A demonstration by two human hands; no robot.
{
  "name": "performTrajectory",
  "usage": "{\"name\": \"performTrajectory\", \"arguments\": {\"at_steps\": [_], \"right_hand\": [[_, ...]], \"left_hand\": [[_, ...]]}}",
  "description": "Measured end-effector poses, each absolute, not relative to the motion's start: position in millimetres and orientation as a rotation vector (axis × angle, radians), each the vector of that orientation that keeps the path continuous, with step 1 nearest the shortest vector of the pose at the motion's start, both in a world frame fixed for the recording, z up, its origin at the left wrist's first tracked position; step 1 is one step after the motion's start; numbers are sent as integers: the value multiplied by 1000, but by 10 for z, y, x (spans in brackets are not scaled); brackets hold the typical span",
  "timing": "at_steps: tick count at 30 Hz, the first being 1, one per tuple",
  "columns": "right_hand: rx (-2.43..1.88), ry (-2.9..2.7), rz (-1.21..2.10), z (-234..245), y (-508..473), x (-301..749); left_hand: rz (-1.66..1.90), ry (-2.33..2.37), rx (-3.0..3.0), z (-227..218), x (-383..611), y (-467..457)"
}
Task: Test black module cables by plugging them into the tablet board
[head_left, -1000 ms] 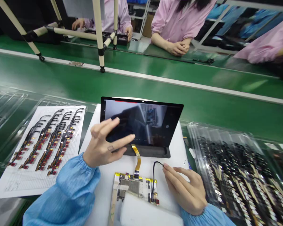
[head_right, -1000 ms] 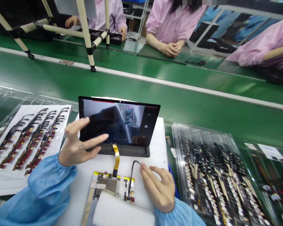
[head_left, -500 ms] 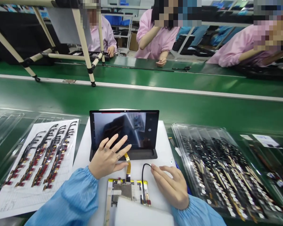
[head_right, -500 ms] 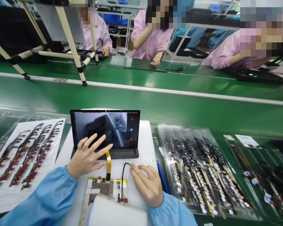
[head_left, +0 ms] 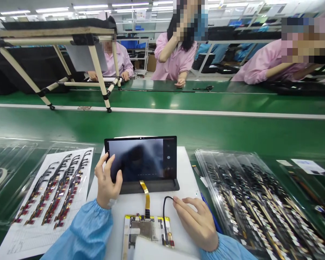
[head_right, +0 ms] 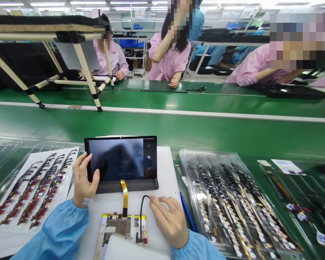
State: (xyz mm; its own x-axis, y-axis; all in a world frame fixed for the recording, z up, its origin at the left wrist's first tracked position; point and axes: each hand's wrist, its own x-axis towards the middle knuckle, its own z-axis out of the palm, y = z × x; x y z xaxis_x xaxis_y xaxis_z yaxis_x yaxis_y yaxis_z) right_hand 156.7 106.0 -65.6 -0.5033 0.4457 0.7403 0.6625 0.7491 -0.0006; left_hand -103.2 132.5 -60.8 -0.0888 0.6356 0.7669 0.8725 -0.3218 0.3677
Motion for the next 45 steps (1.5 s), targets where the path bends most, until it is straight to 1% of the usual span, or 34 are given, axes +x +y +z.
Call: {"name": "performTrajectory", "arguments": {"at_steps": [5, 9, 15, 27, 33, 38, 41, 45], "right_hand": [[-837, -2164, -359, -655, 1066, 1562], [-880, -2147, -307, -667, 1072, 1562], [-911, -2105, -161, -681, 1105, 1575], [-972, -2125, 93, -766, 1151, 1558], [-968, -2126, 59, -765, 1136, 1564], [-944, -2078, 14, -743, 1119, 1549], [-935, -2095, -117, -711, 1126, 1530], [-937, -2270, -335, -646, 1161, 1466]], "left_hand": [[-1380, -1637, -1910, -624, -1025, 1334], [-1246, -1609, -1957, -633, -995, 1315], [-1052, -1507, -2056, -645, -1004, 1312], [-889, -1555, -2038, -665, -979, 1319], [-883, -1634, -1894, -669, -943, 1348], [-1052, -1680, -1795, -664, -957, 1354], [-1158, -1677, -1774, -664, -983, 1345], [-1298, -1688, -1755, -678, -1025, 1346]]}}
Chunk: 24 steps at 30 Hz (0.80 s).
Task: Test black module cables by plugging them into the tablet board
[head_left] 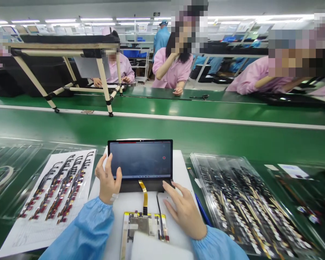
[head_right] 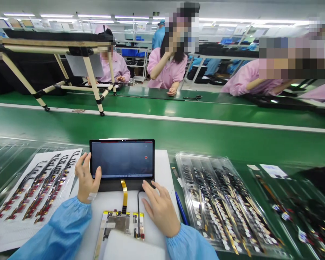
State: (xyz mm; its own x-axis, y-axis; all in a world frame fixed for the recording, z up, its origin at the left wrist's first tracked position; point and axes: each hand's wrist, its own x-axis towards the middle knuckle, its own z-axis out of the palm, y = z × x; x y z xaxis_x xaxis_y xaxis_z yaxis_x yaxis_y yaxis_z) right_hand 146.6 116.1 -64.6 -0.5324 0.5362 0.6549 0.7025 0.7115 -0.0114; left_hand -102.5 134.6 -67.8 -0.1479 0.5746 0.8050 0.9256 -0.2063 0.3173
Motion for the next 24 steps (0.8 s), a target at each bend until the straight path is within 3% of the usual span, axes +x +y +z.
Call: {"name": "performTrajectory", "arguments": {"at_steps": [12, 24], "right_hand": [[-919, -2376, -442, -711, 1295, 1332], [-877, -2254, -416, -706, 1300, 1389]], "left_hand": [[-1620, -1631, -1663, -720, -1179, 1392], [-1589, -1467, -1942, -444, -1076, 1030]]}}
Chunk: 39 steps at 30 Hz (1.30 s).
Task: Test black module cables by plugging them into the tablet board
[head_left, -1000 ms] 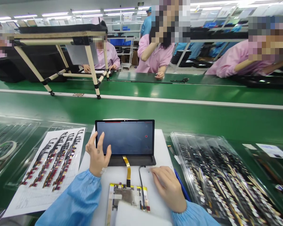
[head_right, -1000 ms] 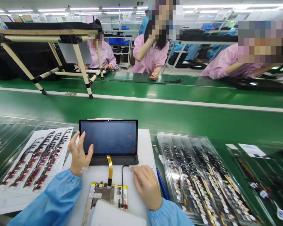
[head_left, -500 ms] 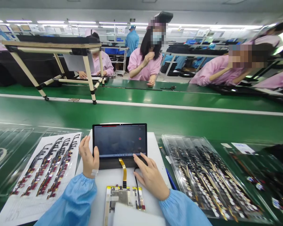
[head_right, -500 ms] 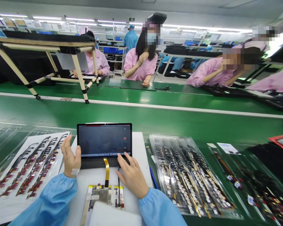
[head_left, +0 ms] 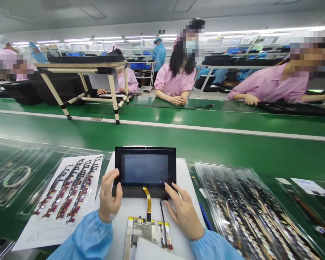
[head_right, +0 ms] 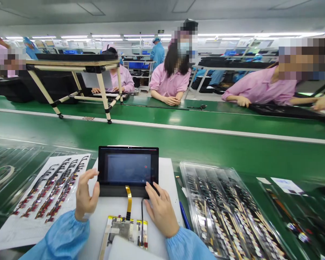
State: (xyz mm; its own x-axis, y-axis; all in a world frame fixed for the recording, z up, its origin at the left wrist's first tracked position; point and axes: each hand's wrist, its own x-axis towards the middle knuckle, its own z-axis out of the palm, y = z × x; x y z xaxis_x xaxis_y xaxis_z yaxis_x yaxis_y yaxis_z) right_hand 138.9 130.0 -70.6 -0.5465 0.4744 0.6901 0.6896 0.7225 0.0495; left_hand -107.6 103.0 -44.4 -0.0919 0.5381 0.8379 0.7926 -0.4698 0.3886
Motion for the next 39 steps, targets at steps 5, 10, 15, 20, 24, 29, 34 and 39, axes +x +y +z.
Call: {"name": "performTrajectory", "arguments": {"at_steps": [5, 10, 15, 20, 24, 29, 34, 39], "right_hand": [[-871, -2240, -381, -706, 1293, 1404], [-882, -2238, -348, -638, 1298, 1356], [-793, -2369, -247, -524, 1368, 1174], [-636, -2519, -163, -532, 1449, 992], [-631, -2560, -168, -584, 1479, 934], [-586, -2363, -148, -595, 1492, 1042], [-806, -2093, -92, -629, 1513, 1208], [-937, -1939, -54, -680, 1543, 1272]], "left_hand": [[-1326, -1250, -2697, -407, -927, 621], [-1076, -1058, -2858, -715, -768, 395], [-1052, -882, -2859, -904, -746, 382], [-1132, -831, -2845, -846, -763, 427], [-1166, -822, -2809, -790, -736, 442], [-1190, -822, -2789, -815, -737, 437], [-1227, -845, -2825, -826, -742, 432], [-1276, -852, -2806, -731, -735, 447]]}}
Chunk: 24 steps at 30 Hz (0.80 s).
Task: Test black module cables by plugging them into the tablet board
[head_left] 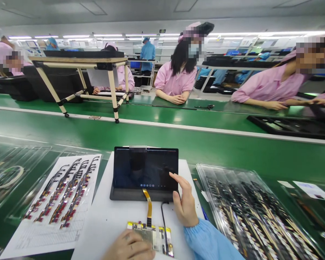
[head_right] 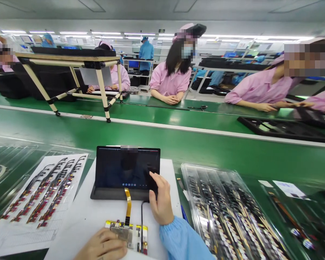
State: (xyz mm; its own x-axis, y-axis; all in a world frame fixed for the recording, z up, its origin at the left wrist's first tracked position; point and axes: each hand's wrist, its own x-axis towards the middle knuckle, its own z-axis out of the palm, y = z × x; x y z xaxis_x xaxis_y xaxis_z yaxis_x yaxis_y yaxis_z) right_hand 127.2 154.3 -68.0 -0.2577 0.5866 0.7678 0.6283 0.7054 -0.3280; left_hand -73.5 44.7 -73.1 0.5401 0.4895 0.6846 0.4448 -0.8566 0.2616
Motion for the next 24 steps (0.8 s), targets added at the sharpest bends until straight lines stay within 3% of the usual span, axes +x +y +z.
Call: {"name": "performTrajectory", "arguments": {"at_steps": [24], "right_hand": [[-1091, -1837, -115, -760, 1593, 1324]], "left_hand": [[1210, 823, 2617, -724, -798, 421]]}}
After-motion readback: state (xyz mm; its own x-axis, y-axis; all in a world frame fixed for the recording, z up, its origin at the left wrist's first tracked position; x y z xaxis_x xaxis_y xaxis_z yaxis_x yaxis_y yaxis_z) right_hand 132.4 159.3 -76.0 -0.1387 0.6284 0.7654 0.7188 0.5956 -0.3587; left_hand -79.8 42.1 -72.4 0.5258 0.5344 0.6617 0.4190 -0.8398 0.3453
